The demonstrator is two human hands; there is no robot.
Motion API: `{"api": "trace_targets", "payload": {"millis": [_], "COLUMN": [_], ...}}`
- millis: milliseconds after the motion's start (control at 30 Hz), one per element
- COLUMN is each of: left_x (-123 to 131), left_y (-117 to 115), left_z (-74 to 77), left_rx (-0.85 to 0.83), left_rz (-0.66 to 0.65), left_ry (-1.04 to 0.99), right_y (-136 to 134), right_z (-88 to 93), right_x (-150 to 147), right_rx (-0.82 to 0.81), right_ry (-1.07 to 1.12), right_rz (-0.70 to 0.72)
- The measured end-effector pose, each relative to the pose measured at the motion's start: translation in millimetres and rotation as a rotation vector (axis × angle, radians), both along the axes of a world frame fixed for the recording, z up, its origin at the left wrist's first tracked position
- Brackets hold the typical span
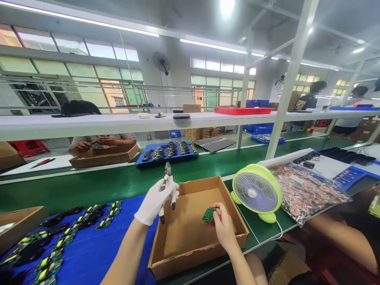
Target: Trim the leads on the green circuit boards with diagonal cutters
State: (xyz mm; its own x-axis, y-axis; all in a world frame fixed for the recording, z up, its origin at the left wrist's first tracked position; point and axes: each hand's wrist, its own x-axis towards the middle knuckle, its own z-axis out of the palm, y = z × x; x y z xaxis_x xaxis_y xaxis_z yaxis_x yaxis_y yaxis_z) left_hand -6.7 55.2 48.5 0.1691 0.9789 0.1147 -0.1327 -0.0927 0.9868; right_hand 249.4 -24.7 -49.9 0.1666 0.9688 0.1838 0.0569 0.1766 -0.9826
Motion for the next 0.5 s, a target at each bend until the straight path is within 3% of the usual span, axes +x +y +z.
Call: {"api": "trace_targets", "payload": {"millis": [267, 500], "left_x": [-5, -12], "left_y": [-6, -20], "left_z": [10.3, 18.3], "left_rx": [0.074, 0.188], "left_rz": [-0.104, -0.116], "left_ry": [0.146, 0.230], "right_y": [-1, -6], "right_z": [-4.8, -0.5], "right_x": [3, -4], "right_rx": [-0.004, 0.018], "right_ry": [-0.071, -0.138], "right_rz": [-0.025, -0.104]}}
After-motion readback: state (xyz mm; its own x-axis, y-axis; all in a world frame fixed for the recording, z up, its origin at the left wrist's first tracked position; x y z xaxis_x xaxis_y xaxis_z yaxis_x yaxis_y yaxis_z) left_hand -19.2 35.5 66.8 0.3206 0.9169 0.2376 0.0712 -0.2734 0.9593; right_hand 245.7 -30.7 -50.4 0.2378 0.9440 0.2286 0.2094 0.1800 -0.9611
